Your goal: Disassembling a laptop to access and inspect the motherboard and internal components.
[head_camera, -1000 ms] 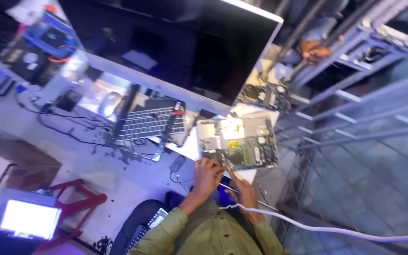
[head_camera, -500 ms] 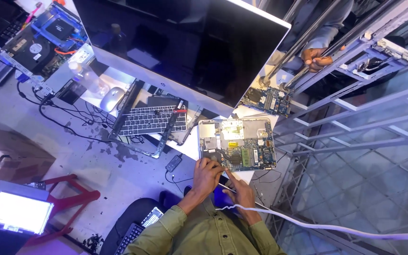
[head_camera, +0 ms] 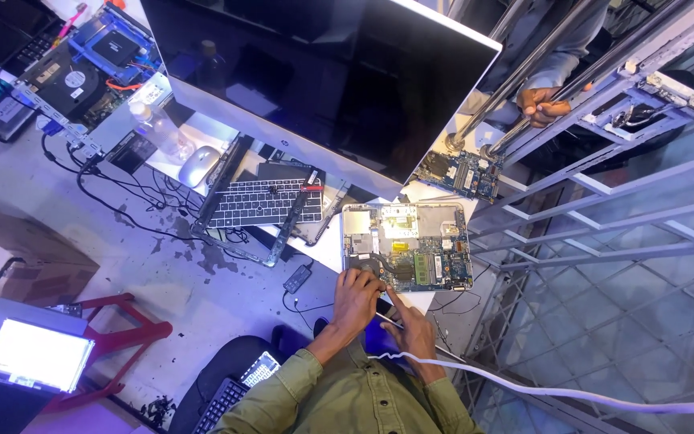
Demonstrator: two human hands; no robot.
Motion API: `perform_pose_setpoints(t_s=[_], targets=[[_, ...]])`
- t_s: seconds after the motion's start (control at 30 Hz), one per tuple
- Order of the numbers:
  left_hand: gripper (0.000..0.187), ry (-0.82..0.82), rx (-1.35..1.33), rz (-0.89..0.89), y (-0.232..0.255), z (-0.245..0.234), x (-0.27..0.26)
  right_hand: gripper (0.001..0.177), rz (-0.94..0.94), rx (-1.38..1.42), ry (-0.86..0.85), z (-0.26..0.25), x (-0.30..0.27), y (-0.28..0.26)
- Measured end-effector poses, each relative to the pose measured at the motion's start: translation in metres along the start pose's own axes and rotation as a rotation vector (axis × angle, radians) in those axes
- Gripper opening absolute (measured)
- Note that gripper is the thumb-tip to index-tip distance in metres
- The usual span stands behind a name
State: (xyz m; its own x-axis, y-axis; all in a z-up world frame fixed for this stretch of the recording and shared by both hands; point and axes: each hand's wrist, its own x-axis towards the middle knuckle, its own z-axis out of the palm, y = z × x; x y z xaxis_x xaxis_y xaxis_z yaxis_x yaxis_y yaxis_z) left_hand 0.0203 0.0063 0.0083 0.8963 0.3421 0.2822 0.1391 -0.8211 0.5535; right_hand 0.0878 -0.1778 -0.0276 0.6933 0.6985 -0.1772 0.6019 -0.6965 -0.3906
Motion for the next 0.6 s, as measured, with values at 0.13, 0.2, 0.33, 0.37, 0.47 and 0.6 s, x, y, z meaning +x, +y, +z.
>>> perform_pose_setpoints(t_s=[0.13,0.2,0.33,0.37,0.47,0.6], targets=[[0.014,-0.010,0.017,0.008,0.000,-0.001,-0.001,0.083,-0.047,0.070,0.055,0.001,-0.001,0.001],[0.015,-0.014,0.022,0.013,0.000,0.000,-0.002,0.083,-0.062,0.112,0.084,-0.001,-0.001,-0.001],[0.017,-0.019,0.025,0.016,-0.003,0.003,-0.004,0.081,-0.032,0.127,0.073,0.001,0.000,-0.001],[0.018,-0.045,0.029,0.003,-0.004,0.004,-0.004,0.081,-0.019,0.103,0.060,0.004,0.000,0.002],[0.019,-0.007,0.014,0.020,-0.002,0.001,-0.005,0.081,-0.037,0.130,0.077,0.005,0.000,0.004],[0.018,-0.027,0.028,0.002,-0.005,0.006,-0.005,0.081,-0.083,0.121,0.109,0.005,0.001,0.004]])
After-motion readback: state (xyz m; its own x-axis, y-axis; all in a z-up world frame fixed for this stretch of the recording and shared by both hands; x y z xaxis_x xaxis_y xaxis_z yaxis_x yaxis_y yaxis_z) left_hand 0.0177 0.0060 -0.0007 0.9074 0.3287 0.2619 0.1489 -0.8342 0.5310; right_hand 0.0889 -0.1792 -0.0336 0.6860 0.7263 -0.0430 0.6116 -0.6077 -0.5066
